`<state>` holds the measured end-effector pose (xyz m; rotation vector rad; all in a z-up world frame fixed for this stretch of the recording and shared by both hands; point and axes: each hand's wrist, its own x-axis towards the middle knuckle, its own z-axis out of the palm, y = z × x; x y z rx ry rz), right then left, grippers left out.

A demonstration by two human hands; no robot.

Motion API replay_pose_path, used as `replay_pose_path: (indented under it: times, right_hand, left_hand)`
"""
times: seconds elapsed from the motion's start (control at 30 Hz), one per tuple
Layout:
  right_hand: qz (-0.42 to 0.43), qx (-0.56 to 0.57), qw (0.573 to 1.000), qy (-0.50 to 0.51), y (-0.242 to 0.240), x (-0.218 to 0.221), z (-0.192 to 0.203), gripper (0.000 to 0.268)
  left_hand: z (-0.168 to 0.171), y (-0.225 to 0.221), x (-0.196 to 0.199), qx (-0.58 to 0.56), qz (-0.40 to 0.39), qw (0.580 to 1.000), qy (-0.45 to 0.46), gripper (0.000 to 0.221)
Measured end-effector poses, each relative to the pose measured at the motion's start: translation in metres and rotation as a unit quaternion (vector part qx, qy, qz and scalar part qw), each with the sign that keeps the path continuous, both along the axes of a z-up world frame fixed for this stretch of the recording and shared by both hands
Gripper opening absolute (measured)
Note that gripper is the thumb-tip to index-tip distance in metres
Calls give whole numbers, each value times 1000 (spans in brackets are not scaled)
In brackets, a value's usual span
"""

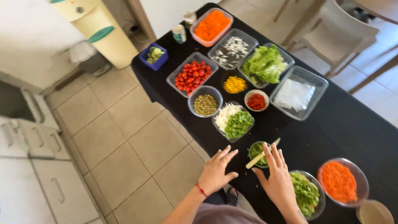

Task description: The person is portioning lettuce by tearing it into smaller pieces and placing it into a bowl, then adding cucumber slices.

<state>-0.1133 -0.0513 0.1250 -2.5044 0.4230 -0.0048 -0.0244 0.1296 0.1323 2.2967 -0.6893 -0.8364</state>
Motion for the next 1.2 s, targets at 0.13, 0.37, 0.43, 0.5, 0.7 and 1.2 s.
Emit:
replay_pose_path:
  times: [0.13, 0.37, 0.43, 0.5, 0.7, 1.2]
  right_hand:
    - [65, 7, 997, 46, 24, 27, 11, 77]
    - [175, 7, 982, -65, 82, 106, 7, 66]
    - [204, 1, 971, -126, 102, 146, 0, 63]
    - [247, -17, 952, -183, 131, 195, -7, 56]
    - [277, -110, 944, -145, 244, 421, -58, 45]
    - [157, -347, 924, 29, 314, 641, -189, 22]
  left_hand:
    - [-26, 40, 0, -89, 110, 989, -28, 61]
    - [-45, 110, 60, -123, 235, 963, -40, 46]
    - [-60, 129, 88, -143, 256, 954, -61, 43]
    - [-79, 155, 113, -185, 242, 942, -139, 41]
    - [-43, 272, 184, -116, 281, 952, -48, 32]
    - [-46, 429, 245, -44, 392, 915, 87, 31]
